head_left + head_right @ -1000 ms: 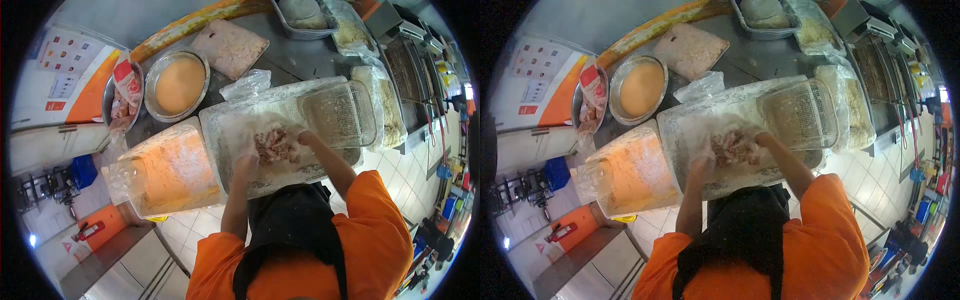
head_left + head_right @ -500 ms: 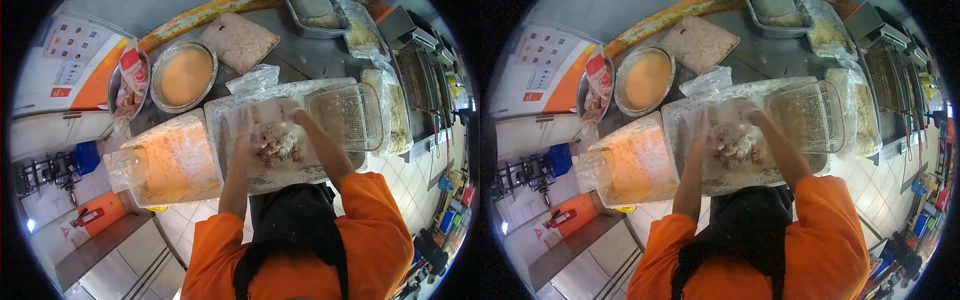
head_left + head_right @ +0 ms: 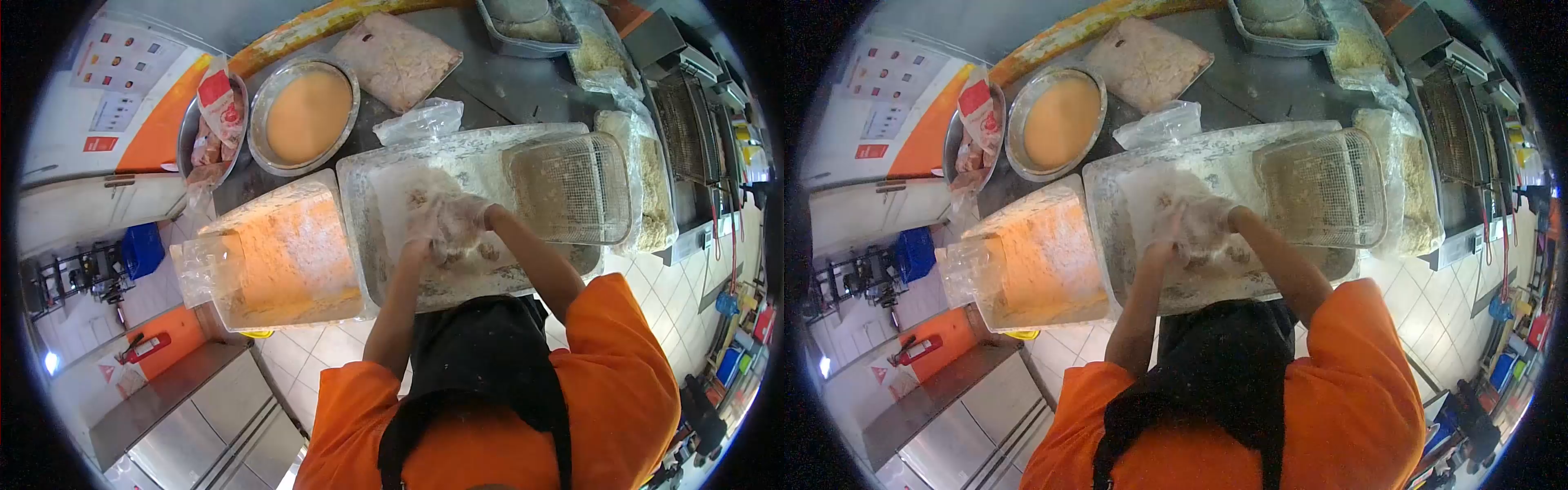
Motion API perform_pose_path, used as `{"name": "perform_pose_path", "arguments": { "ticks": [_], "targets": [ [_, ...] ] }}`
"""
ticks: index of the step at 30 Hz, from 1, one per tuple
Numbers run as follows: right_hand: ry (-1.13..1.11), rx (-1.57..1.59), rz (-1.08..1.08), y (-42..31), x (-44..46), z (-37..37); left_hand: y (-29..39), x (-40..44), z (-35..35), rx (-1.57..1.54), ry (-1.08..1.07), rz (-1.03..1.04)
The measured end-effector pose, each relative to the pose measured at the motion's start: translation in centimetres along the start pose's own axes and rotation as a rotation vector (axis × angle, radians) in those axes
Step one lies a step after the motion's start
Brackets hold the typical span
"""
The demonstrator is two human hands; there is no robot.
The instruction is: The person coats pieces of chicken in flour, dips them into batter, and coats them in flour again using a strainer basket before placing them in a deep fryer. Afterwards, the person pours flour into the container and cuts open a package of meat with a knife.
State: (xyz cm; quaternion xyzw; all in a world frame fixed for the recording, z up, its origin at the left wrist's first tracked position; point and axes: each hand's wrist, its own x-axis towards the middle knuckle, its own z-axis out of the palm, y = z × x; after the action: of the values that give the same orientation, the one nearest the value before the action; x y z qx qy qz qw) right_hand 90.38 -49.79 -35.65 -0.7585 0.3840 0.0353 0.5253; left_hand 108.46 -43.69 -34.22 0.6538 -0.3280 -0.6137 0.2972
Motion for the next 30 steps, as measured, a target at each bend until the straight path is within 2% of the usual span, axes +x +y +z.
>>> {"name": "perform_pose_path", "arguments": {
  "ticks": [1, 2, 3, 4, 5, 6, 7, 9, 10, 11, 13, 15, 16, 18, 19, 21, 22, 23, 25, 26, 28, 30],
  "targets": [
    [-0.009, 0.235, -0.022, 1.6, 1.5, 0.9, -1.2, 1.9, 0.7, -0.115, 0.031, -0.052],
    [0.029, 0.188, -0.050, 3.5, 2.4, 1.6, -2.7, 3.1, 0.8, -0.227, 0.061, -0.113],
    [0.068, 0.140, -0.076, 4.3, 2.9, 1.7, -1.3, 2.3, 0.4, -0.239, 0.065, -0.122],
    [0.147, -0.200, -0.107, 3.5, 2.4, 0.3, 1.6, 0.6, -0.5, -0.256, 0.069, -0.135],
    [0.124, 0.325, 0.136, 1.2, 1.5, -1.2, 2.1, 0.2, -0.7, -0.275, 0.072, -0.131],
    [0.240, 0.853, 0.375, -1.3, 0.6, -2.7, 2.5, -0.2, -0.9, -0.294, 0.074, -0.127],
    [0.241, 0.732, 0.262, -0.8, 0.3, -2.3, 1.9, 0.4, -1.1, -0.313, 0.069, -0.101],
    [0.240, 0.488, 0.048, 1.6, -0.7, -1.7, 1.4, 0.6, -2.0, -0.244, -0.113, -0.026],
    [0.174, 0.258, 0.006, 0.1, -2.4, -3.5, 1.0, -0.2, -3.6, -0.155, -0.289, 0.020],
    [0.109, 0.027, -0.037, -1.4, -3.9, -5.5, 0.8, -0.1, -4.7, 0.054, -0.288, 0.134],
    [0.164, 0.003, 0.105, 7.3, -2.4, -5.4, 0.6, 0.2, -6.5, 0.400, -0.230, 0.344],
    [0.214, -0.210, 0.274, 6.0, -1.1, -6.0, 1.4, 1.5, -5.9, 0.349, -0.060, 0.219],
    [0.245, -0.321, 0.356, 4.4, -0.2, -6.6, 1.9, 2.6, -4.8, 0.210, 0.017, 0.117],
    [0.296, -0.125, 0.168, -1.4, 1.5, -6.3, 2.9, 5.2, -1.5, -0.233, 0.072, -0.099],
    [0.311, 0.069, 0.161, -1.6, 3.4, -4.1, 3.2, 6.1, -0.1, -0.431, 0.109, -0.199],
    [0.289, 0.180, 0.076, -1.1, 4.2, -2.6, 3.9, 6.4, 0.6, -0.566, 0.136, -0.260],
    [0.246, 0.100, -0.001, -1.3, 3.5, -2.6, 4.6, 5.3, -0.1, -0.588, 0.152, -0.285],
    [0.201, 0.021, -0.078, -1.5, 3.0, -2.9, 5.0, 3.6, -0.9, -0.467, 0.164, -0.230],
    [0.149, -0.098, 0.037, 0.2, -0.3, -5.2, 5.3, 0.1, -2.6, -0.249, 0.202, -0.158],
    [0.094, -0.256, 0.141, 0.2, -1.7, -6.0, 3.8, -0.6, -3.5, -0.066, 0.224, -0.114],
    [-0.170, -0.302, 0.231, 1.5, -1.3, -4.8, 0.0, -0.9, -4.4, 0.387, 0.302, -0.032],
    [-0.042, -0.325, 0.143, 2.1, -0.3, -1.9, -5.9, 1.2, 0.0, 0.802, 0.522, 0.260]
  ]
}}
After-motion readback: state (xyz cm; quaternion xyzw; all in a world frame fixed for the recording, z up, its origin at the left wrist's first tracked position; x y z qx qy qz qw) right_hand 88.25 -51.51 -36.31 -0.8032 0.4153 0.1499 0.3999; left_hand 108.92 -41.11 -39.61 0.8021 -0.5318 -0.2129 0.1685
